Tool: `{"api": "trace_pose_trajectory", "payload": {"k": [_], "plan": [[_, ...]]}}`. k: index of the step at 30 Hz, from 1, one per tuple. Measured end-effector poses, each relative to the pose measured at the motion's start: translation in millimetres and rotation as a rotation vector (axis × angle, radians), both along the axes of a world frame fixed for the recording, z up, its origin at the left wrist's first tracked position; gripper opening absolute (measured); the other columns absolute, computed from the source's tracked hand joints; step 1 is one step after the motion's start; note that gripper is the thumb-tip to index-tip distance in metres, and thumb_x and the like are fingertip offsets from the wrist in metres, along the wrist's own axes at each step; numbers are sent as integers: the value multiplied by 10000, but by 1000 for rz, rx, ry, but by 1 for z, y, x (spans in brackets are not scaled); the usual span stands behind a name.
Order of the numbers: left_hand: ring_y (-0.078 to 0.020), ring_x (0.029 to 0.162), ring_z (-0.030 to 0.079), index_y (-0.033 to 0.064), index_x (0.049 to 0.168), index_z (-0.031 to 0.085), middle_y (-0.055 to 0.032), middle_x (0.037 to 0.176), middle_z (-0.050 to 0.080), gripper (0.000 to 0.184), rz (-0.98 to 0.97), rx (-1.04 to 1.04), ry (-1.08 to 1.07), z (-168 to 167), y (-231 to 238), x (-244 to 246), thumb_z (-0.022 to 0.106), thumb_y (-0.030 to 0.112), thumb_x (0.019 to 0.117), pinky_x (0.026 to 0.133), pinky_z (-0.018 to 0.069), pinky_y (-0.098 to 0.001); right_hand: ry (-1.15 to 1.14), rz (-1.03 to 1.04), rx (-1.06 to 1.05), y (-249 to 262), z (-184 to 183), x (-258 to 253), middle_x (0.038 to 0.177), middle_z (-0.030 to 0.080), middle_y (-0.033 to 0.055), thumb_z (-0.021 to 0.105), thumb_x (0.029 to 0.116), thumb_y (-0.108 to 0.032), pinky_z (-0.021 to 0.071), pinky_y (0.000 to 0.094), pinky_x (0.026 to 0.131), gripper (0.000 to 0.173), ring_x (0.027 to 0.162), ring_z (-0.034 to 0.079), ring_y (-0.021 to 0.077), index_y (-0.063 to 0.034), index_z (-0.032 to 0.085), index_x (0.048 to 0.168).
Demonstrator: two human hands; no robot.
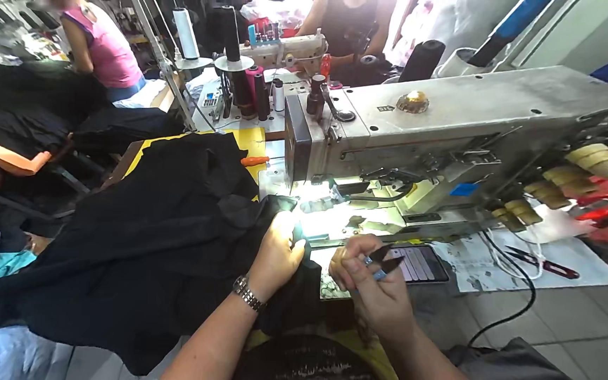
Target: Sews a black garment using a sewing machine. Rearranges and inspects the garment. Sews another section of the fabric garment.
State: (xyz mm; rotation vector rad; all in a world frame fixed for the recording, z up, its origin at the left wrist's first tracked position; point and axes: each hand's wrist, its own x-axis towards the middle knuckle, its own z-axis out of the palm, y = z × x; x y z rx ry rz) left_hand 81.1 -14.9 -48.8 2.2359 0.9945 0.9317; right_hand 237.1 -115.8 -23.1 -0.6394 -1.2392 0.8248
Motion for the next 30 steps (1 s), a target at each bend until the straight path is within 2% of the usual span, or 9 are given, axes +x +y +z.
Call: {"api": "trace_pose_trajectory", "payload": {"k": [7,9,11,14,16,20,23,27,30], "plan": [[-64,767,574,-9,1186,698,-123,1109,650,341,13,4,-27,-1,-1,0,669,128,875,688,501,-176,-5,18,-5,-16,7,9,780,564,-83,554,1068,-298,494,183,589,117,623,531,6,-216,614,1125],[-49,732,558,-19,1145,702,-111,1049,639,321,15,5,-53,-1,2,0,682,128,861,659,493,-164,-67,-54,-9,-24,11,18,817,585,-99,555,1066,-328,486,163,592,126,638,535,-8,-254,625,1141],[-39,723,549,-7,1186,700,-104,1056,639,351,10,-14,-61,-2,2,0,682,128,862,648,484,-155,-101,-192,-1,-34,13,35,829,616,-127,573,1054,-350,489,157,587,129,642,552,-14,-310,645,1153],[-40,739,551,14,1217,697,-107,1105,646,370,21,-35,-60,-2,1,0,679,130,866,655,480,-158,-170,-288,50,-48,23,59,793,614,-136,588,1049,-326,501,149,609,109,644,568,-14,-305,652,1135],[-25,718,538,12,1198,703,-96,1092,643,357,17,-70,-77,1,3,-2,694,143,866,644,471,-149,-312,-334,7,-55,20,62,833,612,-149,559,1062,-347,496,119,613,113,673,570,-40,-314,636,1138],[15,696,526,-10,1178,696,-72,1068,638,375,-8,-143,-156,0,6,-6,744,178,857,634,467,-119,-531,-422,-121,-43,7,66,843,596,-106,486,1091,-358,511,139,603,179,677,573,-33,-214,583,1138],[5,729,569,-2,1246,668,-75,1159,634,415,-33,-229,-222,1,4,-10,744,156,870,656,508,-137,-612,-419,-186,-18,-14,45,845,632,-32,476,1075,-224,548,183,622,208,684,603,1,-69,611,1108],[-14,747,600,10,1281,656,-82,1250,616,418,-47,-271,-230,4,2,-12,714,116,881,668,541,-164,-713,-514,-139,17,-37,13,934,726,-4,572,1027,-269,574,213,788,254,857,676,35,-83,745,1043],[-18,779,609,-1,1292,644,-100,1281,605,442,-42,-253,-216,4,0,-13,733,117,876,690,544,-163,-739,-562,-181,37,-47,-3,896,748,23,620,972,-290,585,288,779,257,847,704,91,-90,780,977]]}}
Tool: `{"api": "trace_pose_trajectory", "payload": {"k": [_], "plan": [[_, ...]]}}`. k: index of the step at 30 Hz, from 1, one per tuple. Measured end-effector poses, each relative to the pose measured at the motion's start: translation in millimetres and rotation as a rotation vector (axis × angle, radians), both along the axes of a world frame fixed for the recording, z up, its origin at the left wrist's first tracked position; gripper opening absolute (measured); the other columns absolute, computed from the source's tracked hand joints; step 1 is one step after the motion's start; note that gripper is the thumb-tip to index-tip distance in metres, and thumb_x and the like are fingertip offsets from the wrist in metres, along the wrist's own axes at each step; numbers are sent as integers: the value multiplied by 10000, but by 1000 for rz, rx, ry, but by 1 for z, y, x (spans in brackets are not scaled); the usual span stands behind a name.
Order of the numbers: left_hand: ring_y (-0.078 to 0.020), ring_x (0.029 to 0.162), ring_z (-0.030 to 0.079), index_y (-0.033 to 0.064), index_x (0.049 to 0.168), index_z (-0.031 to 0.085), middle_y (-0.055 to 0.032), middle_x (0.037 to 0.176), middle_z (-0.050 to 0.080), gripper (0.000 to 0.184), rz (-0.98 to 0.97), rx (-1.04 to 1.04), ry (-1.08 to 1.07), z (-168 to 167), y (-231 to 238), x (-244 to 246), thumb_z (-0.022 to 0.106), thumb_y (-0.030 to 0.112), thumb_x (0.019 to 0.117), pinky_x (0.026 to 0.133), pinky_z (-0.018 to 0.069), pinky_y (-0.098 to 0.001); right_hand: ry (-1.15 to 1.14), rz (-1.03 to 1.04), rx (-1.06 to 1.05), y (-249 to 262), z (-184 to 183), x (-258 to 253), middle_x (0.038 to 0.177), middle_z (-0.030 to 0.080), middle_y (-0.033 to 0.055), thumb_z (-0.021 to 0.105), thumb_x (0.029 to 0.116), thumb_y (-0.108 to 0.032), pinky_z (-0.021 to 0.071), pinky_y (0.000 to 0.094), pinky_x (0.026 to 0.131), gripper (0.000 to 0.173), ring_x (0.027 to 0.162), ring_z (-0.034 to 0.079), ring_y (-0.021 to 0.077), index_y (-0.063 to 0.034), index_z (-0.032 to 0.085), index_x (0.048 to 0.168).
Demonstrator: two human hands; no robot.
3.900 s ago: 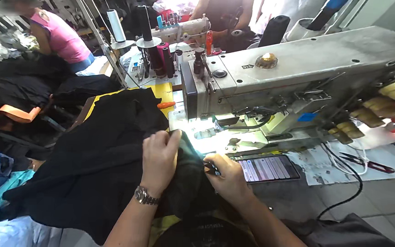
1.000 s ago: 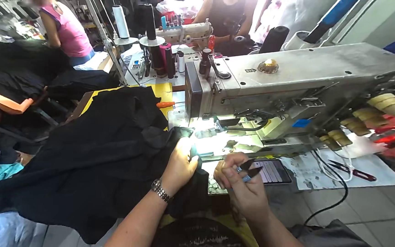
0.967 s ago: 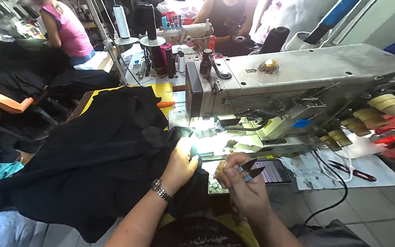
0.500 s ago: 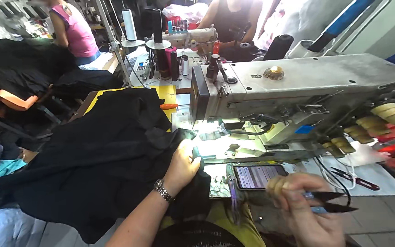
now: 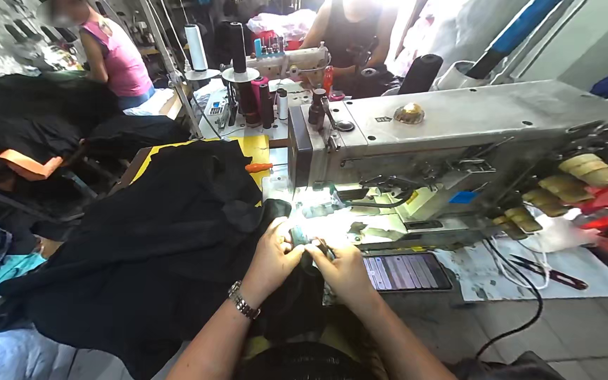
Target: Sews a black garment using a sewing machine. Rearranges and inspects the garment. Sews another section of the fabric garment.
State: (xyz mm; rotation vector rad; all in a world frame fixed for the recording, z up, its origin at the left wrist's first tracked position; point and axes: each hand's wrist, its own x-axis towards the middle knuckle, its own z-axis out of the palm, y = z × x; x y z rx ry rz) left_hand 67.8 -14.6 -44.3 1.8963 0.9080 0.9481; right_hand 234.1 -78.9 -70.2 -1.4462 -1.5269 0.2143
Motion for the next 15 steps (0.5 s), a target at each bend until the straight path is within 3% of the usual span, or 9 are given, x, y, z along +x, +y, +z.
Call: {"api": "trace_pose_trajectory", "payload": {"k": [4,7,11,15], "plan": [[-12,781,619,-21,1413,558,-174,1430,507,579,25,17,38,1,0,-2,730,110,876,697,551,-156,-74,-24,-10,3,0,-2,850,750,40,588,957,-234,588,319,727,253,799,715,127,-88,794,957],[-7,758,609,-2,1461,520,-178,1480,462,631,13,-7,49,0,1,-1,728,107,875,685,547,-155,30,45,-16,1,2,4,813,709,-8,565,970,-225,552,242,702,247,766,658,42,-101,771,913],[2,754,599,-23,1448,524,-187,1461,479,620,-1,-9,54,-2,2,0,726,119,879,674,534,-146,242,218,27,-2,11,6,790,679,-40,566,959,-126,516,139,698,191,747,613,-43,-67,732,884],[-12,784,616,-34,1439,525,-193,1444,493,612,-3,1,78,-1,1,-1,722,135,885,702,541,-151,380,315,58,1,11,0,862,694,-46,529,937,-49,527,141,744,179,806,626,-41,-54,705,908]]}}
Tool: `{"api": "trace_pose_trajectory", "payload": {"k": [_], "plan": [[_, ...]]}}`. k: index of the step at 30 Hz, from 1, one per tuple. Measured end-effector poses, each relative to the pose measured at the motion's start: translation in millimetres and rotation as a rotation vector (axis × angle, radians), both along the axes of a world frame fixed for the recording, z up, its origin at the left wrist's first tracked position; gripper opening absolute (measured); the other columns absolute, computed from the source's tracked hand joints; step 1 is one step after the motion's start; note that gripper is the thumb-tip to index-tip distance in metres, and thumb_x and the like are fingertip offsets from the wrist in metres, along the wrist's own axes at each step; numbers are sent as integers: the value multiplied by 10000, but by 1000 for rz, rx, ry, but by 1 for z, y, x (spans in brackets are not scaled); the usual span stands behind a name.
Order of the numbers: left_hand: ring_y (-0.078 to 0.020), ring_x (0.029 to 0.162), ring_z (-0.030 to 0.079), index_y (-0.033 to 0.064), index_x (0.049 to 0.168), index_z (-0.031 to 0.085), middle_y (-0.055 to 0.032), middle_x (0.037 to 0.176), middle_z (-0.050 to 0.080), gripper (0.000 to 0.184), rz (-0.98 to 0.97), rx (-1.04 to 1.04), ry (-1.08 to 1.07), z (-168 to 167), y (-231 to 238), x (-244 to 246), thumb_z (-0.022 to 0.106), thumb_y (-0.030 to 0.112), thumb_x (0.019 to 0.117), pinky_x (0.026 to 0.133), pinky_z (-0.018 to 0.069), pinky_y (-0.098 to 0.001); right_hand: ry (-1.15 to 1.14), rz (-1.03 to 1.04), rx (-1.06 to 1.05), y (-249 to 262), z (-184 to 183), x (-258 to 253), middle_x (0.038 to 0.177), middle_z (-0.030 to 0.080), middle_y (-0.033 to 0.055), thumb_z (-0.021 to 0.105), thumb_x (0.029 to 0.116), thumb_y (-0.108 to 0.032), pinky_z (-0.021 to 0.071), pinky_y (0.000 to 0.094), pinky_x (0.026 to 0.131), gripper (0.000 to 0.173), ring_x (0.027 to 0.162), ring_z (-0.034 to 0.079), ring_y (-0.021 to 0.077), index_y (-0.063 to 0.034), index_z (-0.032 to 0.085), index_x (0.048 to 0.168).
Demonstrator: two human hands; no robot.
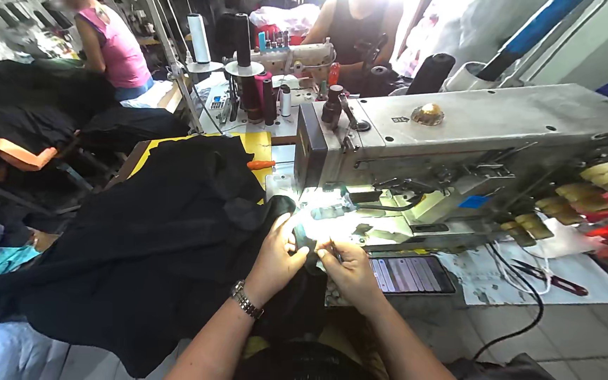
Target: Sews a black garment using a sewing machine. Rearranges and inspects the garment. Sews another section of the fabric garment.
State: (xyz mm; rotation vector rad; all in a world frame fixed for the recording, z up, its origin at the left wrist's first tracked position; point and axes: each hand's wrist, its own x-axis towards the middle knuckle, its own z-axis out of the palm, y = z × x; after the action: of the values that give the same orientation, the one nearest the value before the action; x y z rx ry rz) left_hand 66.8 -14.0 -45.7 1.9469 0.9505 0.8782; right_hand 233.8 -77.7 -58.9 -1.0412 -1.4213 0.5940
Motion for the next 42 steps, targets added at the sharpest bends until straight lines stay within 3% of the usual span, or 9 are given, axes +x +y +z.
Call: {"api": "trace_pose_trajectory", "payload": {"k": [11,16,21,29,33,35,37,39,42], "plan": [[-18,808,625,-30,1414,559,-201,1441,512,585,17,56,13,-3,0,2,722,111,870,715,544,-157,361,277,-378,-28,-13,2,825,627,-39,436,985,-70,373,175,439,167,492,422,2,-125,593,975],[-13,799,623,-45,1340,609,-193,1407,543,538,26,100,-18,-7,0,3,746,92,838,706,545,-150,425,428,-593,-54,-26,8,731,582,-40,447,969,-82,339,180,421,152,468,402,6,-139,585,940],[-2,762,580,39,1496,494,-178,1519,423,665,-8,39,70,3,2,1,721,138,879,680,521,-151,72,271,-309,-53,-4,10,899,689,-51,498,957,-78,498,188,630,150,721,598,8,-125,640,945],[4,746,583,75,1586,360,-171,1592,320,812,-51,-21,85,15,-3,-6,747,141,876,671,533,-158,356,259,-21,-39,22,30,1227,693,-13,561,1020,-202,412,132,510,109,601,509,-49,-221,669,1023],[-11,703,579,15,1437,531,-121,1282,575,592,42,87,3,10,-5,3,716,265,934,631,532,-162,478,367,-88,-39,18,16,1003,737,1,543,1047,-229,402,147,486,126,543,497,-30,-183,657,1076],[-8,705,557,1,1299,631,-72,1083,634,430,71,177,-6,5,-2,8,701,199,924,645,502,-150,333,334,-113,-38,15,8,820,644,-58,525,1047,-220,427,146,516,120,575,501,-24,-173,636,1044],[-33,800,609,24,1119,723,-58,1035,682,247,83,285,17,1,3,10,675,106,891,736,525,-167,-136,129,-24,-39,16,9,778,575,-40,508,991,-132,467,156,586,115,652,534,3,-107,620,982],[-70,892,662,43,1047,758,-72,1056,709,205,107,360,71,-1,6,6,651,58,873,814,557,-202,-605,-192,86,-38,18,23,763,639,37,590,856,-154,549,298,595,124,679,635,141,-78,672,909],[-107,883,696,46,1035,773,-89,1033,729,219,218,431,116,1,13,-3,637,32,863,790,584,-247,-750,-502,-21,-47,23,64,899,716,196,640,846,-98,592,525,693,219,796,719,348,45,714,995]]}}
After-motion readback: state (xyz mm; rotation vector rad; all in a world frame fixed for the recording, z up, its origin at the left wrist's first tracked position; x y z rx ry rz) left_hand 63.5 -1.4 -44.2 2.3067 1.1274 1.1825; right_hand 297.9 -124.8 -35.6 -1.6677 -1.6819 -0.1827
